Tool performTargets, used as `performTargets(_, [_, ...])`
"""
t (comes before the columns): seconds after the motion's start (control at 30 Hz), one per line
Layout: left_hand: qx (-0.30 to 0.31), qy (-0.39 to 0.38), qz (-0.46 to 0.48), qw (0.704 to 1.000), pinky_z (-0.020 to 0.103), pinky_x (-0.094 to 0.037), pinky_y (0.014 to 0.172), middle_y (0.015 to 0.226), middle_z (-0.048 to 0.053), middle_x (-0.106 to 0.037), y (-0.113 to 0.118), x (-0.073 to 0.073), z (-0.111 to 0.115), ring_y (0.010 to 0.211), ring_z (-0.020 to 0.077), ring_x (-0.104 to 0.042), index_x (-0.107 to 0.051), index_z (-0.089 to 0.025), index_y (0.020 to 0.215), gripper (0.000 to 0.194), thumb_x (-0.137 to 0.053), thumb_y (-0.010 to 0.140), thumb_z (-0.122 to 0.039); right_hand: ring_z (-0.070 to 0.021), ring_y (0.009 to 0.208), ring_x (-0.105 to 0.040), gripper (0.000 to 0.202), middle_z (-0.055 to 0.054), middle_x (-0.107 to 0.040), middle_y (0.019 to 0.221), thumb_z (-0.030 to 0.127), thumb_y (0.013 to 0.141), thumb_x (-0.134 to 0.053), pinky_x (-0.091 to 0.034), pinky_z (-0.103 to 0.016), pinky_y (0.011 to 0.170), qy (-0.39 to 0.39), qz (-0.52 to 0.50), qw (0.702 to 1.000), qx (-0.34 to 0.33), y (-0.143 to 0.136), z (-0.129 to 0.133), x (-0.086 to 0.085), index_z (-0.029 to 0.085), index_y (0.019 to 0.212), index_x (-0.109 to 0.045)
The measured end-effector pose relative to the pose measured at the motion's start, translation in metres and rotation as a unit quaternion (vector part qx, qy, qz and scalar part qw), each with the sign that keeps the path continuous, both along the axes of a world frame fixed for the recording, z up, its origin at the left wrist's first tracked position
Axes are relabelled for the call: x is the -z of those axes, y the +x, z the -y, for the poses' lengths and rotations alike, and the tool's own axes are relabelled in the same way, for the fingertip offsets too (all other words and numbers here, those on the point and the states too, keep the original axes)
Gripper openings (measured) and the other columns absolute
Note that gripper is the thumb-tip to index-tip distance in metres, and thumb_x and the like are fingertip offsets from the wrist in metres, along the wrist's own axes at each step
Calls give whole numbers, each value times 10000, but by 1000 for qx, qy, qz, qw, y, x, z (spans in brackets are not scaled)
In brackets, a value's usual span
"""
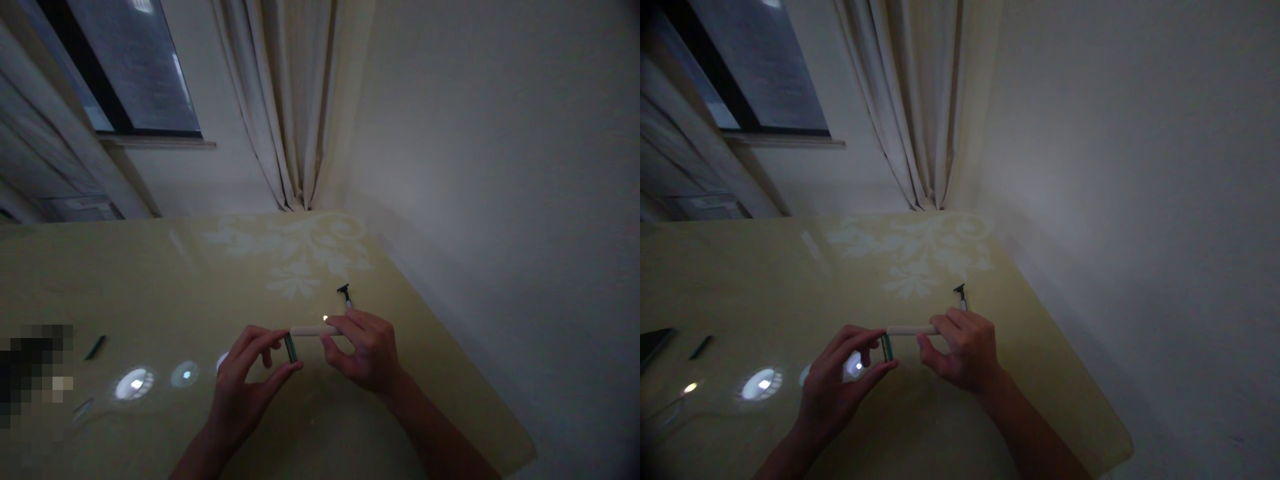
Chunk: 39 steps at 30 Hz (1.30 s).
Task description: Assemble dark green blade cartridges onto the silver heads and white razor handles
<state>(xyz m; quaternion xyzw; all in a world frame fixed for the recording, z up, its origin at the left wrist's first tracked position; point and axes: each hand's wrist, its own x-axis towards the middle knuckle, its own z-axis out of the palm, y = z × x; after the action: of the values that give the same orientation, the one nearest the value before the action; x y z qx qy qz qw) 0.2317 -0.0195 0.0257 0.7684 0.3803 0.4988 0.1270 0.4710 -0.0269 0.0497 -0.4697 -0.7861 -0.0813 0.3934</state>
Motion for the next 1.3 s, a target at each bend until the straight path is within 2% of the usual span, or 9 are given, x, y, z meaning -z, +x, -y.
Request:
performTargets(0.17, [7,-1,0,1000,237,-568,667,902,-10,-651,-1,2,0,701,124,-655,-710,-239,1228,317,-742,997,-453,-184,617,-612,381,-35,-675,705,448,1046,-550,-383,-326,587,6,33,998,-43,-5,2,2,170,904,-769])
performTargets(0.33, [4,2,6,1000,245,-569,644,879,-15,-644,0,0,2,669,127,-646,-722,-236,1213,318,-768,978,-446,-182,608,-611,387,-34,-675,703,439,1061,-541,-380,-325,589,4,18,1000,-2,-2,1,0,173,900,-771])
performTargets(0.5, [15,-4,6,1000,239,-570,643,892,-7,-666,2,-1,2,668,123,-648,-726,-238,1223,322,-769,979,-443,-188,598,-601,379,-33,-679,699,447,1037,-556,-373,-335,573,9,33,999,-40,-4,3,-2,173,894,-774])
performTargets(0.67, [15,-5,23,1000,248,-575,642,887,-9,-667,3,1,3,666,126,-642,-731,-237,1202,310,-795,961,-421,-183,594,-606,368,-32,-674,689,430,1039,-558,-379,-327,578,11,17,1000,-8,0,0,0,176,880,-772])
performTargets(0.87, [20,-14,21,999,251,-577,657,892,-6,-660,3,1,3,682,130,-651,-736,-247,1224,310,-789,967,-412,-186,597,-609,354,-32,-682,693,448,1013,-573,-388,-324,575,-6,37,998,-41,-2,1,2,184,888,-773])
performTargets(1.03, [15,-13,20,1000,245,-573,656,880,-9,-650,3,2,2,675,128,-637,-732,-242,1213,314,-791,964,-424,-184,594,-613,332,-33,-691,697,426,1014,-577,-397,-323,579,2,23,1000,-10,0,0,2,188,884,-768])
performTargets(1.2, [22,-10,20,1000,242,-576,651,897,-1,-664,4,2,1,677,126,-643,-731,-237,1225,305,-769,982,-418,-184,594,-615,355,-34,-689,692,448,1007,-571,-387,-322,576,-3,41,998,-44,-2,0,4,177,886,-767])
performTargets(1.3, [21,-6,25,999,242,-578,648,886,-5,-657,4,1,1,676,127,-645,-727,-237,1218,304,-764,984,-427,-181,585,-606,345,-30,-678,680,432,1014,-575,-382,-320,574,1,28,999,-16,0,-1,5,180,883,-770])
